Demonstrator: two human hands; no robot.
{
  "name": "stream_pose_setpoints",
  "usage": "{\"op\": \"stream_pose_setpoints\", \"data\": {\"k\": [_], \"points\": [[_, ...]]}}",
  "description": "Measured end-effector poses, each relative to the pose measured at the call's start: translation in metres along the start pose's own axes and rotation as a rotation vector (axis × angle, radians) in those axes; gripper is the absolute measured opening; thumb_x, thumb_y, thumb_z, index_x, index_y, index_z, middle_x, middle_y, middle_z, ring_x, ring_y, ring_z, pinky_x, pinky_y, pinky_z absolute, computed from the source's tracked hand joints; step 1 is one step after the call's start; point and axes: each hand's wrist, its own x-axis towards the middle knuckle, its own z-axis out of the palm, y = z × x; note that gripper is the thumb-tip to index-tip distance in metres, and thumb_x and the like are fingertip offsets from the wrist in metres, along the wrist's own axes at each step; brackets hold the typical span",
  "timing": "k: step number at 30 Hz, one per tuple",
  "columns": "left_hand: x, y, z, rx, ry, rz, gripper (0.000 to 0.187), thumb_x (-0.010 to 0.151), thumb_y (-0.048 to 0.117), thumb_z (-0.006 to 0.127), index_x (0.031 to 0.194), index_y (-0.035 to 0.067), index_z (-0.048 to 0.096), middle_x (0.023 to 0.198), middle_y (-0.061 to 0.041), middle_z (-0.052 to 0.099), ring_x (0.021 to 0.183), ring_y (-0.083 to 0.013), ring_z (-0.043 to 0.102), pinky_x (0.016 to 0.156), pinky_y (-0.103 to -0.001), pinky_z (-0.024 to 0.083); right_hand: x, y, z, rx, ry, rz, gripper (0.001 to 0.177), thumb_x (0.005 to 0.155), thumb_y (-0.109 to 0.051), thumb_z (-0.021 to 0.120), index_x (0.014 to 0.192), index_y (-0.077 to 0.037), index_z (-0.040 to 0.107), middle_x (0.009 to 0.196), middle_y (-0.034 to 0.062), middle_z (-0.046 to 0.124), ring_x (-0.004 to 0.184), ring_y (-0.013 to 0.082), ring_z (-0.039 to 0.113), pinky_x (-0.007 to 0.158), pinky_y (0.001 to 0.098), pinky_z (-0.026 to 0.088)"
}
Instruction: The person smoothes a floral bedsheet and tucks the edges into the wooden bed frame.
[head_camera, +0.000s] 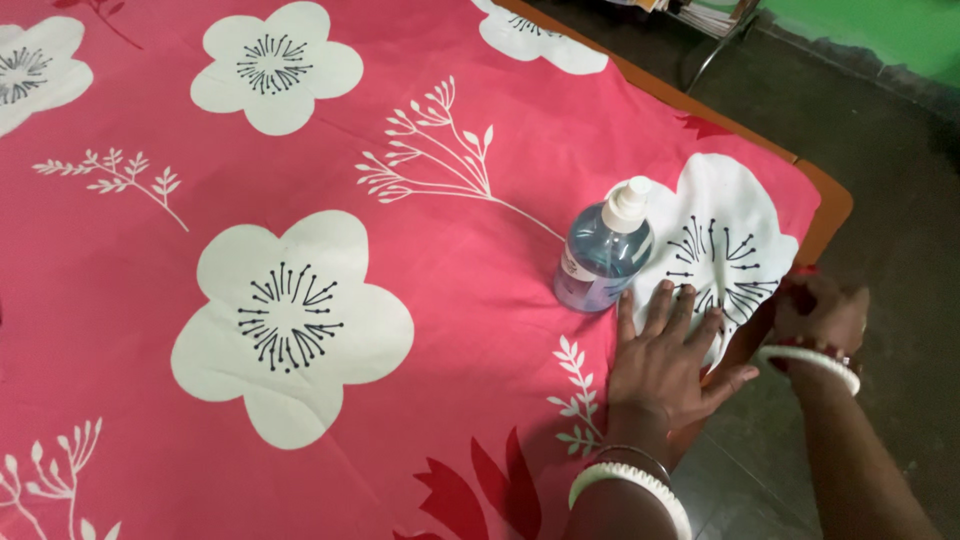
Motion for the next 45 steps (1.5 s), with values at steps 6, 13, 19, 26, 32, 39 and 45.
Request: {"op": "stream_pose_setpoints", "data": {"k": [6,13,19,26,32,39,45], "points": [[0.002,0.0,0.003,-0.011,-0.011,-0.003,0.084,0.092,0.08,0.034,0.149,0.022,0.055,0.163,-0.012,0.044,0.159,-0.0338,0.026,0.128,-0.067,0.004,-0.089,0.004,-0.002,0.085,0.133,-0.165,0.029,0.091,-0.02,0.082,0.119,-0.014,0.078,0.115,0.0231,0.055,0.104,0.0399,0.063,0.086,0.0488,0.057],[0.001,-0.001,0.001,0.001,-0.019,-0.002,0.083,0.092,0.079,0.037,0.15,0.024,0.055,0.162,-0.013,0.044,0.159,-0.0331,0.027,0.129,-0.066,0.006,-0.151,-0.016,-0.029,0.132,0.012,-0.159,0.033,0.084,-0.015,0.078,0.116,-0.007,0.074,0.11,0.0202,0.058,0.096,0.0385,0.063,0.081,0.048,0.054],[-0.001,0.0,0.005,0.005,-0.019,-0.002,0.082,0.093,0.079,0.038,0.15,0.023,0.055,0.163,-0.011,0.046,0.159,-0.0325,0.028,0.13,-0.065,0.006,-0.021,0.0,-0.013,0.095,0.031,-0.056,0.031,0.091,-0.019,0.082,0.118,-0.006,0.074,0.12,0.0281,0.056,0.102,0.0457,0.063,0.089,0.0522,0.054],[0.001,-0.003,0.0,0.005,-0.019,-0.01,0.085,0.093,0.08,0.035,0.151,0.022,0.054,0.162,-0.011,0.045,0.159,-0.0332,0.027,0.129,-0.066,0.004,-0.121,-0.019,-0.027,0.161,0.077,-0.163,0.038,0.087,-0.014,0.08,0.125,-0.009,0.076,0.117,0.0271,0.053,0.103,0.0437,0.062,0.083,0.0506,0.056],[0.003,-0.003,0.0,0.016,0.004,-0.008,0.088,0.088,0.082,0.034,0.149,0.022,0.054,0.161,-0.012,0.045,0.157,-0.032,0.028,0.127,-0.065,0.005,-0.145,-0.016,-0.023,0.071,0.003,-0.11,0.034,0.089,-0.017,0.079,0.122,-0.01,0.075,0.117,0.0188,0.06,0.098,0.0352,0.065,0.085,0.0471,0.057],[-0.002,0.0,-0.001,-0.023,0.0,-0.018,0.082,0.095,0.079,0.035,0.149,0.022,0.058,0.162,-0.01,0.048,0.16,-0.0313,0.031,0.132,-0.064,0.008,-0.001,0.011,0.008,0.168,0.071,-0.002,0.017,0.096,-0.015,0.081,0.111,-0.009,0.078,0.126,0.0247,0.058,0.112,0.0419,0.064,0.096,0.0496,0.054],[0.0,0.003,-0.005,0.009,0.061,-0.015,0.08,0.092,0.078,0.041,0.145,0.022,0.06,0.159,-0.01,0.051,0.156,-0.0311,0.035,0.129,-0.063,0.013,-0.072,0.007,-0.001,0.228,0.082,-0.085,0.024,0.098,-0.021,0.08,0.12,-0.011,0.076,0.122,0.0233,0.055,0.103,0.0375,0.066,0.096,0.0465,0.057]]}}
